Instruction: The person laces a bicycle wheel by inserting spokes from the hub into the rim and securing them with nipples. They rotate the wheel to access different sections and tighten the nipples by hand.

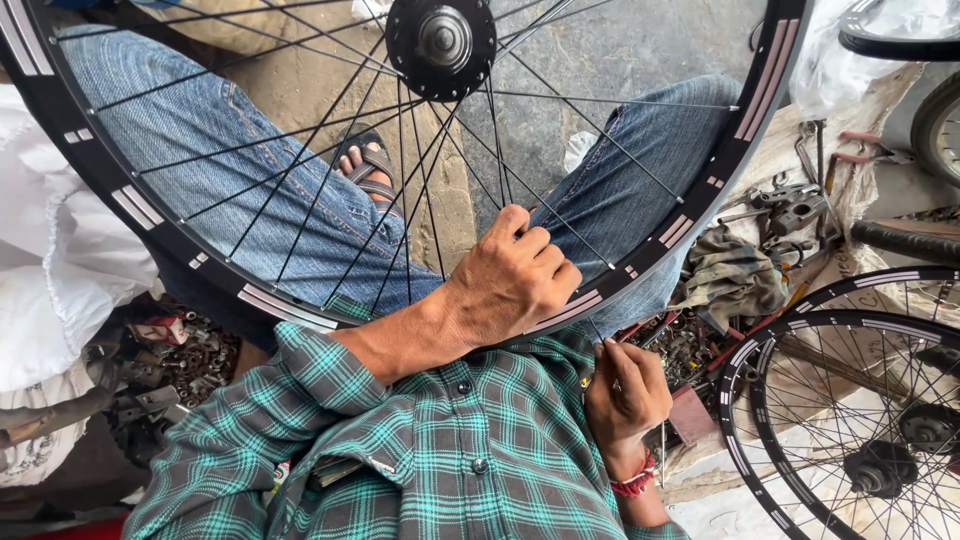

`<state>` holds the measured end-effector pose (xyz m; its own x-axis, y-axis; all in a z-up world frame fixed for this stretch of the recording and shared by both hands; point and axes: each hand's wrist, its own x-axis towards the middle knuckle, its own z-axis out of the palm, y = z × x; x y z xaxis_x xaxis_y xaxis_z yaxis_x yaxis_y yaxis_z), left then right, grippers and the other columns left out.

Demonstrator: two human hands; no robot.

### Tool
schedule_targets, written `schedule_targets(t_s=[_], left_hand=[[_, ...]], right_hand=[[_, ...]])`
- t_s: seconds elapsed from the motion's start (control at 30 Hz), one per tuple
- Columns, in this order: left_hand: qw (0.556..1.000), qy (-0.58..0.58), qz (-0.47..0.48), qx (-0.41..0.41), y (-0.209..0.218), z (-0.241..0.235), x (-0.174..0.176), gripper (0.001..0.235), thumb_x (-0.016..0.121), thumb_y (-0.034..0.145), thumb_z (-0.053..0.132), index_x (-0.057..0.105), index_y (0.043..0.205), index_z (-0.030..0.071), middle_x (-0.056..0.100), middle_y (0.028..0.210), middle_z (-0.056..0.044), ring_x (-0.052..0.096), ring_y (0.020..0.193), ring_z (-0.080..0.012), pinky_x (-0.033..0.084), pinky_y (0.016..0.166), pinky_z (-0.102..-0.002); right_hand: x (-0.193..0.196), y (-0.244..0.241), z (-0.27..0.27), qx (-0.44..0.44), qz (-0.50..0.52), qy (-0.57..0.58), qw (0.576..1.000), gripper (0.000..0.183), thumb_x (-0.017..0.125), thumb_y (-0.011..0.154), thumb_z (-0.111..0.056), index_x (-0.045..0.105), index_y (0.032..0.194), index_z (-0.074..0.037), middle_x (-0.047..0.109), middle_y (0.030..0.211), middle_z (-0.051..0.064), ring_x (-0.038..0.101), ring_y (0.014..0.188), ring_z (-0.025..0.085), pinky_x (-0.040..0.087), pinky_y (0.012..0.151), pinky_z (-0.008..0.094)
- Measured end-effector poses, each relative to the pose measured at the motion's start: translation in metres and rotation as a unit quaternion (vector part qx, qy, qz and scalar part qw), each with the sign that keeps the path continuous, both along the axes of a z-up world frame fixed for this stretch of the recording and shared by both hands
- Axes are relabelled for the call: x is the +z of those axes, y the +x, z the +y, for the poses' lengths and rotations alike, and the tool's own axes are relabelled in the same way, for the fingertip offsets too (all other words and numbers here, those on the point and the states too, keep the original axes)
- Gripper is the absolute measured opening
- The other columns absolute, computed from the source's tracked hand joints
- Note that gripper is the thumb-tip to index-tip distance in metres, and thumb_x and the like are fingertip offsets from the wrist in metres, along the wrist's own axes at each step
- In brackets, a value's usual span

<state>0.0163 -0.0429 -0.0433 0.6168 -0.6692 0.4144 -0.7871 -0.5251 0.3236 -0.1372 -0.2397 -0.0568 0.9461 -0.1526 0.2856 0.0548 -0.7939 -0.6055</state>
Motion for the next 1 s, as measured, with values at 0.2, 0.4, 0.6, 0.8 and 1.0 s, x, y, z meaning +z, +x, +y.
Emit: schedule_targets(t_s=[0.2, 0.4, 0.6, 0.8, 1.0], left_hand=[[1.0, -0.008, 0.011, 0.0, 0.0, 0.0, -0.001, 0.017, 0.069, 0.086, 0.014, 0.065, 0.07, 0.01, 0.06, 0.062, -0.004, 0.058, 0.065, -0.0181, 0.045, 0.09, -0.042], [0.999, -0.027, 0.028, -0.019, 0.004, 0.001, 0.0, 0.016, 0.067, 0.087, 0.012, 0.066, 0.072, 0.01, 0.06, 0.064, -0.004, 0.059, 0.069, -0.0176, 0.044, 0.094, -0.042], [0.995, -0.071, 0.019, -0.064, 0.005, -0.004, 0.008, 0.011, 0.063, 0.103, 0.014, 0.065, 0.092, 0.013, 0.06, 0.079, -0.001, 0.063, 0.086, -0.0164, 0.045, 0.099, -0.043], [0.993, -0.04, 0.057, -0.097, 0.004, -0.011, 0.008, 0.02, 0.056, 0.1, 0.016, 0.058, 0.12, 0.015, 0.055, 0.079, 0.0, 0.061, 0.083, -0.0191, 0.047, 0.088, -0.039], [0.992, -0.02, 0.057, -0.106, 0.004, -0.014, 0.0, 0.008, 0.053, 0.107, 0.017, 0.054, 0.114, 0.017, 0.048, 0.076, 0.003, 0.06, 0.08, -0.0172, 0.042, 0.096, -0.044]], right_hand=[[-0.002, 0.006, -0.001, -0.02, 0.014, 0.021, 0.999, 0.017, 0.079, 0.086, 0.009, 0.072, 0.1, 0.003, 0.07, 0.093, 0.013, 0.067, 0.076, 0.019, 0.053, 0.067, 0.027], [-0.003, 0.009, -0.005, -0.018, 0.015, 0.026, 0.999, 0.017, 0.078, 0.086, 0.009, 0.073, 0.1, 0.002, 0.07, 0.093, 0.012, 0.067, 0.078, 0.019, 0.053, 0.068, 0.028], [0.0, 0.013, -0.006, -0.003, 0.02, 0.028, 0.999, 0.018, 0.079, 0.085, 0.009, 0.074, 0.1, 0.002, 0.07, 0.091, 0.012, 0.067, 0.075, 0.02, 0.052, 0.065, 0.028], [0.003, 0.018, -0.013, 0.016, 0.044, 0.021, 0.999, 0.016, 0.078, 0.085, 0.008, 0.073, 0.098, 0.002, 0.069, 0.089, 0.012, 0.066, 0.075, 0.021, 0.051, 0.066, 0.03], [0.008, 0.021, -0.013, -0.007, 0.107, 0.055, 0.993, 0.014, 0.079, 0.086, 0.003, 0.072, 0.098, 0.002, 0.071, 0.091, 0.012, 0.069, 0.072, 0.018, 0.051, 0.06, 0.027]])
